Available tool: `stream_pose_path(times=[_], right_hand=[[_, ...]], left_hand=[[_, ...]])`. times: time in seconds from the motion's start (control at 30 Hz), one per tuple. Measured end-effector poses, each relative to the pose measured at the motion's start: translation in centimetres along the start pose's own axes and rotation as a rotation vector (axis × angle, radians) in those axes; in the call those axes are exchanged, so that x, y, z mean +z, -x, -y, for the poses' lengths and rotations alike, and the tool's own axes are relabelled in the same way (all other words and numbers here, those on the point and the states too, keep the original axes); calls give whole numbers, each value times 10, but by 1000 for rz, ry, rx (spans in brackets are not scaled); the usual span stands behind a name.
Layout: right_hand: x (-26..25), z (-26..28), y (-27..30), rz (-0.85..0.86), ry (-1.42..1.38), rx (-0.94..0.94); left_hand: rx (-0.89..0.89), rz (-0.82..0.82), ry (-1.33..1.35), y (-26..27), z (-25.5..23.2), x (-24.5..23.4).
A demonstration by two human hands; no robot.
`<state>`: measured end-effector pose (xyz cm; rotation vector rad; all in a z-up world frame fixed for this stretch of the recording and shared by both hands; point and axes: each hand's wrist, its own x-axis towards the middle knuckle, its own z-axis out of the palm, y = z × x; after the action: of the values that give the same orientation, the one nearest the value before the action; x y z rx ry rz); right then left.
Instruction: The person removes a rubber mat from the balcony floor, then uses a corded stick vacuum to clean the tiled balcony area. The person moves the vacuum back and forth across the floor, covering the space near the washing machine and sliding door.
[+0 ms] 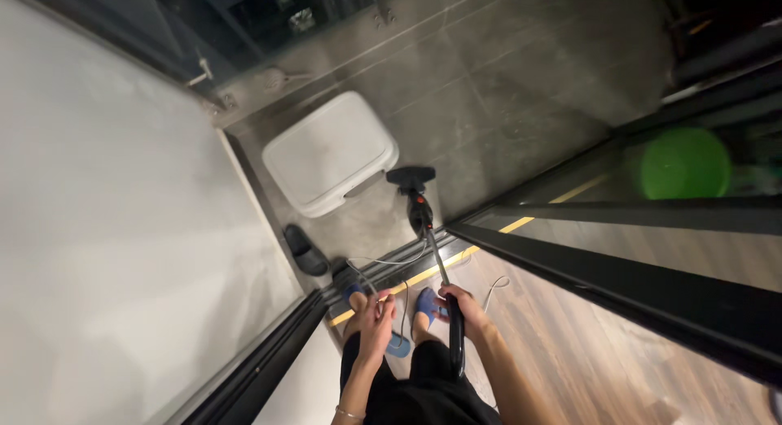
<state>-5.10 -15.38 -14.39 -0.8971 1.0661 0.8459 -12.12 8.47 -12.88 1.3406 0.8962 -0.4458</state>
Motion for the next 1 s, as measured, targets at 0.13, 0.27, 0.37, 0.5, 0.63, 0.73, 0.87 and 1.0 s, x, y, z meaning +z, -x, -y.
stream_pose_path(times=[0.13, 0.27, 0.37, 0.5, 0.63, 0.73, 0.87, 1.0], right_hand=[[-2, 15, 37, -58, 258, -129], [2, 10, 44, -191, 172, -291], [28, 1, 39, -262, -142, -224], [87, 8, 25, -412, -359, -252], [152, 34, 9, -409, -555, -310], [181, 85, -16, -349, -687, -403], [184, 110, -25, -344, -746, -357], [195, 119, -24, -311, -655, -281]], left_hand=[[268, 191, 32, -32, -44, 42], [292, 286, 7, -58, -96, 71], [140, 318, -36, -87, -154, 77], [-38, 363, -179, -130, -220, 68], [-13, 447, -380, -164, -278, 37], [-4, 488, -499, -192, -323, 29], [-122, 489, -553, -213, -357, 19], [-117, 594, -481, -220, -384, 22]])
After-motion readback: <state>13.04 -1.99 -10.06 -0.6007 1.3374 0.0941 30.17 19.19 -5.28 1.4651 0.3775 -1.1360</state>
